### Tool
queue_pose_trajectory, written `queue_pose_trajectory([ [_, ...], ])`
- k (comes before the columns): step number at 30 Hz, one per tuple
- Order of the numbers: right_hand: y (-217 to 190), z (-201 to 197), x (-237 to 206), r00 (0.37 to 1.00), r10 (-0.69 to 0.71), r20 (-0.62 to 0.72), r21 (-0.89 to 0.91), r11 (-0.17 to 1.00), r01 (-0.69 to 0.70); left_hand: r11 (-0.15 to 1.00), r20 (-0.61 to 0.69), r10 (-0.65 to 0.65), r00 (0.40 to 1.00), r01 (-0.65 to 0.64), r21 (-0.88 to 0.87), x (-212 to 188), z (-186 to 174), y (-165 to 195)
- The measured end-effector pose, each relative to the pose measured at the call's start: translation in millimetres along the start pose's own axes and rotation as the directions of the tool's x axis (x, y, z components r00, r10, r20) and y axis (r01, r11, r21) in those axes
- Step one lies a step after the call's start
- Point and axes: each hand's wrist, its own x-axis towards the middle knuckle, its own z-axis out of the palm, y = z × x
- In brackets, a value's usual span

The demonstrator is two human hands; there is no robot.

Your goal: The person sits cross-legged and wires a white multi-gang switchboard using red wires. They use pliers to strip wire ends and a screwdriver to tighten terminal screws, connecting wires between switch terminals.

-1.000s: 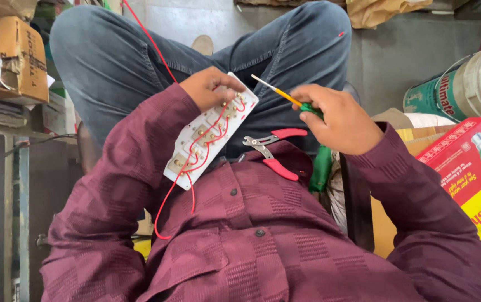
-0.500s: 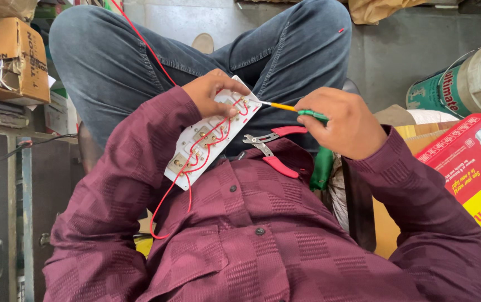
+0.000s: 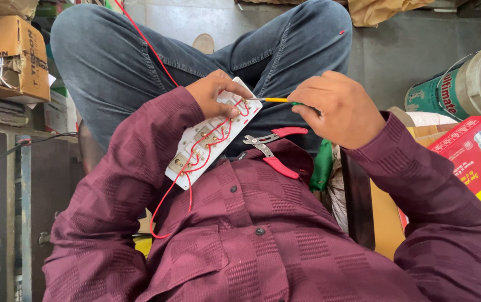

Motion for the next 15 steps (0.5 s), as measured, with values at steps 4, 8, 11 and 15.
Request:
queue_pose_trajectory([
  [4, -4, -7, 9, 0.999, -0.025, 0.041, -0.040, 0.999, 0.026, 0.999, -0.016, 0.027, 1.000, -0.027, 0.021, 1, 1, -3],
  [8, -9, -13, 21, 0.982, -0.121, 0.146, -0.146, 0.979, 0.142, 0.999, -0.019, 0.029, 0.999, -0.029, 0.039, 1, 3, -5],
  [11, -11, -14, 33, 0.951, -0.035, 0.307, -0.236, 0.965, 0.112, 1.000, -0.016, 0.000, 1.000, 0.000, 0.023, 2, 5, -6],
  [15, -13, -16, 46, 0.950, -0.094, 0.299, -0.288, 0.940, 0.184, 1.000, -0.002, 0.017, 1.000, -0.017, 0.003, 4, 5, -6],
])
